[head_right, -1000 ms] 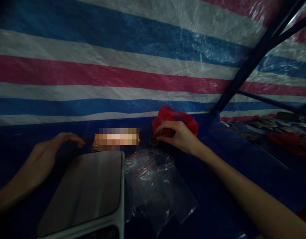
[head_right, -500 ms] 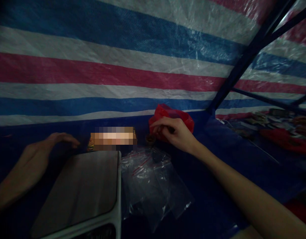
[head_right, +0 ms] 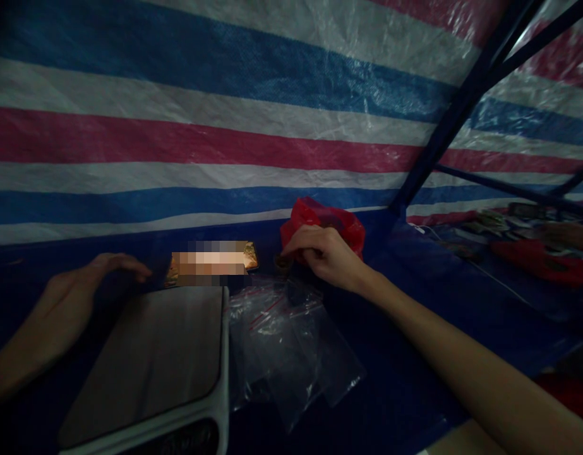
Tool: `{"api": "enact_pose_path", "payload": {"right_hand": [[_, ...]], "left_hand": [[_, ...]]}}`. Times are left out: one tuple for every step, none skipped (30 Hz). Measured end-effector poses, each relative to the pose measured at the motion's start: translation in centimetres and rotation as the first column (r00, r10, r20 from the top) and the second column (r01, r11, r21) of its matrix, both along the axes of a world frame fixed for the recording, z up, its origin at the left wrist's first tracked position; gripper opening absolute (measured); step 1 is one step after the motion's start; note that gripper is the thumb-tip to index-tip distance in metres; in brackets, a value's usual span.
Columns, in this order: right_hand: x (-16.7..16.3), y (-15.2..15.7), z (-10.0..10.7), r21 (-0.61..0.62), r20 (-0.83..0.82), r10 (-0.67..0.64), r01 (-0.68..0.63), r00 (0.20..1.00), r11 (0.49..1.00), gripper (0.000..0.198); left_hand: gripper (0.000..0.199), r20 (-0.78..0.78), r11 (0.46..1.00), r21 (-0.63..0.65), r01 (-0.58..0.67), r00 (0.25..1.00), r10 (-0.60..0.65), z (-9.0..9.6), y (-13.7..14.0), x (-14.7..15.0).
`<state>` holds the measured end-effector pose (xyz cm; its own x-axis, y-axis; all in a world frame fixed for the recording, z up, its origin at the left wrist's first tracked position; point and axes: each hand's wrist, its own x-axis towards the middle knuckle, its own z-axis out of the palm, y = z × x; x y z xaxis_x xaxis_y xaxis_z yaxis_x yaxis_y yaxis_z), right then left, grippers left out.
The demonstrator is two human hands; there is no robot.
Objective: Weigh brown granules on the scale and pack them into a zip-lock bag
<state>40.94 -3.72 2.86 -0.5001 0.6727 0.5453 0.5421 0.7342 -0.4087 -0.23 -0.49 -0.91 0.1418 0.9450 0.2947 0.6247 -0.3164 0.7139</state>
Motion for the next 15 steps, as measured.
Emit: {"api": "enact_pose_path", "payload": {"right_hand": [[-0.1,0.0,-0.2,0.01,0.006,0.005,-0.005,1.0,1.0,0.06],[-0.2,0.0,-0.3,0.028,0.002,0.0,0.0,1.0,1.0,0.059],[-0.2,-0.1,-0.5,0.048,-0.01,-0.012,0.012,1.0,0.999,0.057],[-0.3,-0.1,-0.5,0.071,-0.03,-0.022,0.024,0.999,0.997,0.055],[-0.4,-0.2,-0.5,0.098,-0.054,-0.026,0.031,0.998,0.995,0.052],[-0.6,-0.4,-0.5,0.124,-0.076,-0.022,0.032,0.997,0.992,0.048],[-0.9,-0.7,-0.5,0.148,-0.088,-0.009,0.022,0.996,0.989,0.044],[-1.3,-1.0,-0.4,0.168,-0.087,0.015,0.0,0.996,0.986,0.04],[-1.8,-1.5,-0.4,0.181,-0.078,0.048,-0.033,0.996,0.983,0.037],[-2.5,-2.1,-0.4,0.187,-0.064,0.087,-0.073,0.994,0.98,0.034],[-3.2,-2.7,-0.5,0.189,-0.055,0.131,-0.118,0.99,0.975,0.033],[-4.0,-3.5,-0.5,0.185,-0.05,0.185,-0.173,0.981,0.967,0.032],[-4.8,-4.3,-0.6,0.176,-0.042,0.25,-0.239,0.967,0.955,0.031],[-5.6,-5.2,-0.7,0.165,-0.031,0.323,-0.313,0.946,0.935,0.03],[-6.3,-6.1,-0.9,0.153,-0.013,0.396,-0.389,0.918,0.908,0.029]], "left_hand": [[0.061,0.001,1.0,0.004,-0.001,1.0,0.001,0.0,0.0,0.0],[0.06,0.002,1.0,0.006,0.001,1.0,-0.001,0.1,-0.1,0.1],[0.06,0.003,1.0,0.011,0.003,1.0,-0.003,0.1,-0.1,0.1],[0.06,0.005,1.0,0.018,0.005,1.0,-0.005,0.2,-0.1,0.2],[0.059,0.007,1.0,0.026,0.005,1.0,-0.005,0.3,-0.2,0.3],[0.059,0.008,0.999,0.032,0.003,1.0,-0.004,0.4,-0.2,0.3],[0.058,0.011,0.999,0.036,0.001,1.0,-0.002,0.5,-0.2,0.4],[0.058,0.015,0.999,0.037,-0.003,1.0,0.003,0.5,-0.2,0.4],[0.058,0.022,0.999,0.036,-0.009,1.0,0.008,0.5,-0.2,0.5],[0.059,0.033,0.999,0.037,-0.012,0.999,0.011,0.6,-0.1,0.5],[0.06,0.05,0.999,0.04,-0.013,0.999,0.011,0.5,-0.1,0.6],[0.06,0.07,0.999,0.048,-0.011,0.997,0.008,0.5,0.0,0.6],[0.06,0.096,0.998,0.063,-0.004,0.995,-0.002,0.5,0.1,0.7],[0.06,0.124,0.997,0.077,-0.001,0.992,-0.008,0.4,0.2,0.8],[0.058,0.159,0.996,0.088,-0.003,0.987,-0.011,0.3,0.3,0.8]]}}
